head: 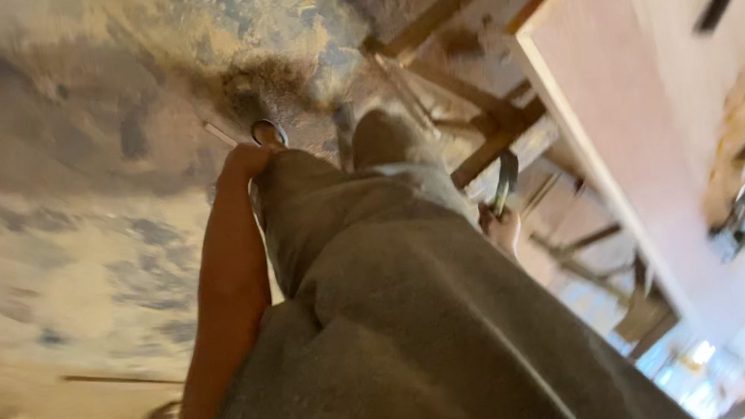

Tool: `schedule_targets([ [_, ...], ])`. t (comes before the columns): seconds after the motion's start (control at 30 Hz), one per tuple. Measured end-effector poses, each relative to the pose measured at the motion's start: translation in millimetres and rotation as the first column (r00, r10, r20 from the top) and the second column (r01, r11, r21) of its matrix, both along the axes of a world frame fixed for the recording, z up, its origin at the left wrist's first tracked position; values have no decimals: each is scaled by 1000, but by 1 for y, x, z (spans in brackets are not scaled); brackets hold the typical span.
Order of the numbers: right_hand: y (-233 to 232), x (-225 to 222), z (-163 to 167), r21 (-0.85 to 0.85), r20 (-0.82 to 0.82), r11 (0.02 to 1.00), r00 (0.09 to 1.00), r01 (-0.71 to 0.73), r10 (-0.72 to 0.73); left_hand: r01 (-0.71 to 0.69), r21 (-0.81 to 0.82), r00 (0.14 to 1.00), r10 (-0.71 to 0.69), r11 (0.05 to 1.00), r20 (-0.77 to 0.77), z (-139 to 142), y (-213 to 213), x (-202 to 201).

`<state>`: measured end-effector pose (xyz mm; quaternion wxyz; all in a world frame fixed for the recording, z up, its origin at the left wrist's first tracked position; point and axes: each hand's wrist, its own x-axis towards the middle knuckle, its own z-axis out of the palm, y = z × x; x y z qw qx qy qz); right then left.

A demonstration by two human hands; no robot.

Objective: The person uses a pneumatic nail gun to fasten a plywood panel to a wooden frame, holding the panel steady with the other hand. They then hammer nails along the panel edge, use a chisel on the wood, and continue nailing the panel at different positions.

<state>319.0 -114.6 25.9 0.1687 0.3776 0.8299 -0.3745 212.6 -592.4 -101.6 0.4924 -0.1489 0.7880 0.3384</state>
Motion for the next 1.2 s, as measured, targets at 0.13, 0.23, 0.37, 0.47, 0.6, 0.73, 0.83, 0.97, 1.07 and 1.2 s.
schedule_targets([
  [0.13,-25,-17,-19,-171,-158,985,986,25,-52,112,-8,994,-112,994,18,-12,-8,-57],
  [0.23,-46,-25,-36,-170,-159,981,980,92,-120,144,-20,990,-144,989,-4,-26,-2,-102],
  [0.37,-69,-65,-53,-98,-39,992,996,78,-82,101,-74,990,-108,992,-91,-23,14,-187],
  [0.47,-84,-110,-61,38,-16,999,1000,21,-20,127,-163,961,-162,978,-224,-5,34,-278],
  [0.6,-91,-168,-76,-124,0,979,987,162,-164,317,-243,879,-380,917,-288,-9,84,-383],
  [0.73,-99,-214,-109,-235,311,879,889,416,-337,662,-335,598,-742,670,-303,-70,168,-460],
  [0.83,-102,-240,-138,-246,113,967,993,62,-35,725,-209,598,-750,656,-281,-143,249,-503],
  [0.97,-115,-258,-167,-166,312,983,950,83,-27,807,-21,577,-795,590,-187,-241,353,-527],
  [1.07,-128,-262,-181,-84,683,985,712,-147,165,816,51,576,-801,576,-166,-314,428,-551],
  [1.2,-144,-269,-200,94,581,821,639,562,-504,808,121,589,-791,576,-166,-399,517,-576],
])
